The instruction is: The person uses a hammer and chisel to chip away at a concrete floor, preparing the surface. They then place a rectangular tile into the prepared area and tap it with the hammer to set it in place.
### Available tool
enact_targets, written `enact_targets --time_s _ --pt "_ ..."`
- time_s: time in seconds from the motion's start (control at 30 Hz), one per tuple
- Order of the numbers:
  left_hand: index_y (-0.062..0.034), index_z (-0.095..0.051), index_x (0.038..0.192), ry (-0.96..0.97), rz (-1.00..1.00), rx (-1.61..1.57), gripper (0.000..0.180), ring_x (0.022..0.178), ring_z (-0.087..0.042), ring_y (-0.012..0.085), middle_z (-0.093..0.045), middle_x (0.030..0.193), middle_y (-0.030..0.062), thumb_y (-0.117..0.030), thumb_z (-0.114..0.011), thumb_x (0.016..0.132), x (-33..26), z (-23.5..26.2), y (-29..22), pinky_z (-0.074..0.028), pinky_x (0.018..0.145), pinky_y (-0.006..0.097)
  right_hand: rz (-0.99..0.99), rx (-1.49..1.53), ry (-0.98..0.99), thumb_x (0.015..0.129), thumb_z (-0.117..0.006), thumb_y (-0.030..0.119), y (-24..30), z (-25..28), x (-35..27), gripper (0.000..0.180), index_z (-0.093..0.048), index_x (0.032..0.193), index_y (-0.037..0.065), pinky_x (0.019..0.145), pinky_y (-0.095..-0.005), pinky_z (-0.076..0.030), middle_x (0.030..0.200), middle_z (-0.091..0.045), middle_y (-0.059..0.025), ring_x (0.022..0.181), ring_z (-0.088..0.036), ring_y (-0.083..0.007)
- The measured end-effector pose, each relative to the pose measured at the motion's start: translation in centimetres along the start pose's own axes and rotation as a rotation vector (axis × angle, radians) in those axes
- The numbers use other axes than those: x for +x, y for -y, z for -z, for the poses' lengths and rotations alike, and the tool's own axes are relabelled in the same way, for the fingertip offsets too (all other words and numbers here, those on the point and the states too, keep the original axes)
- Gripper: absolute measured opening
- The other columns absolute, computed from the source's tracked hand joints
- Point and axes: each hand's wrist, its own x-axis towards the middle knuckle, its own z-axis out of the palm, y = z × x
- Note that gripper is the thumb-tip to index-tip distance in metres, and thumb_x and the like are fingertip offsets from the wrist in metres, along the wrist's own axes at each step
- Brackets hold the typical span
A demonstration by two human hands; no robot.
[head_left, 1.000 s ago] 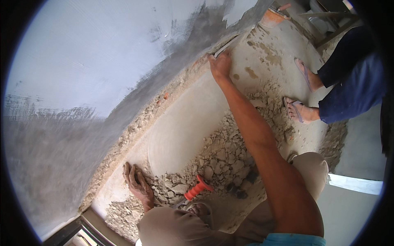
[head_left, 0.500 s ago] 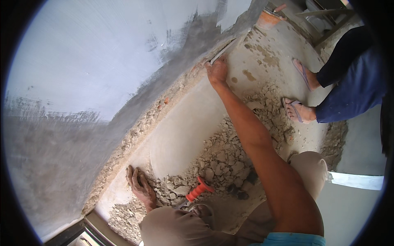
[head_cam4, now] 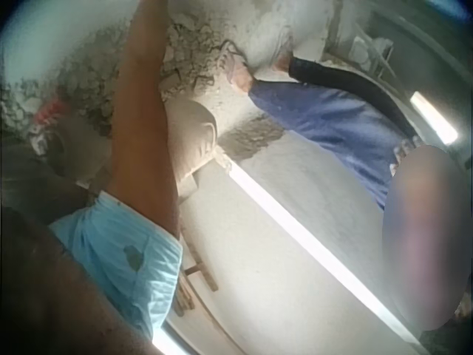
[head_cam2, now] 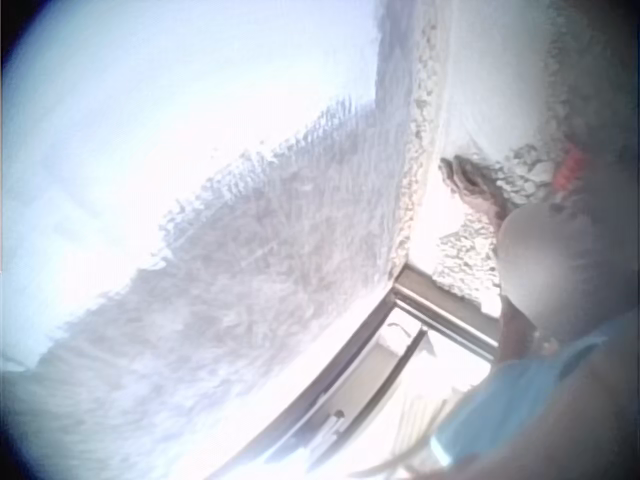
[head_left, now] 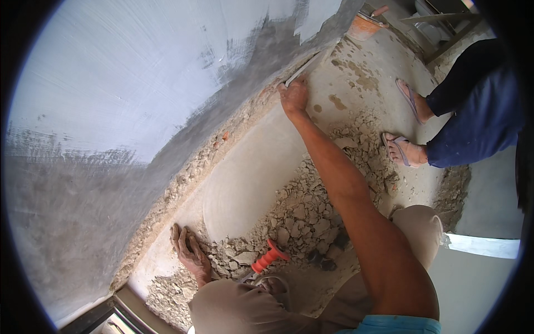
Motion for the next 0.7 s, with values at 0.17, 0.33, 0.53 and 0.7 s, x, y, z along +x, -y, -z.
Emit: enact_targets --time_s 0.17,0.33,0.53,0.7 --pt "-0.0032 -0.065 0.122 -0.007 -0.004 -0.024 0.027 0.142 -0.041 0.0338 -0.051 0.148 0.016 -0.003 -0.056 0.096 -0.1 -0.1 0.3 -0.033 0.117 0.042 -0.039 0.011 0.051 0.082 -0.078 0.024 0.1 0.2 0.1 0.096 -0.022 0.142 -0.025 0.096 -0.0426 -0.052 0.125 -0.054 -0.039 0.113 -0.061 -0.0439" --pt "-0.003 -0.064 0.122 0.001 0.005 -0.025 0.027 0.142 -0.041 0.0336 -0.051 0.148 0.0162 -0.002 -0.055 0.096 0.0 0.0 -0.1 -0.034 0.117 0.042 -0.014 0.001 0.016 0.082 -0.079 0.025 -0.1 0.0 0.1 0.094 -0.025 0.14 -0.026 0.096 -0.0425 -0.052 0.123 -0.054 -0.0392 0.114 -0.061 -0.0441" --pt "-0.0029 -0.064 0.122 -0.008 0.001 -0.081 0.027 0.142 -0.041 0.0336 -0.05 0.149 0.0163 -0.002 -0.055 0.096 -0.1 -0.4 0.7 -0.033 0.117 0.042 0.001 -0.028 0.006 0.082 -0.081 0.026 -0.1 0.2 0.0 0.093 -0.028 0.139 -0.025 0.094 -0.0425 -0.053 0.123 -0.055 -0.0382 0.112 -0.062 -0.0437" --pt "-0.0027 -0.064 0.122 -0.013 -0.001 -0.063 0.027 0.142 -0.042 0.0335 -0.05 0.149 0.0162 -0.003 -0.055 0.096 -0.1 -0.3 0.9 -0.033 0.117 0.042 -0.031 -0.015 0.043 0.083 -0.08 0.026 0.3 0.4 -0.2 0.093 -0.028 0.14 -0.025 0.092 -0.0428 -0.054 0.122 -0.056 -0.0372 0.108 -0.064 -0.0431"
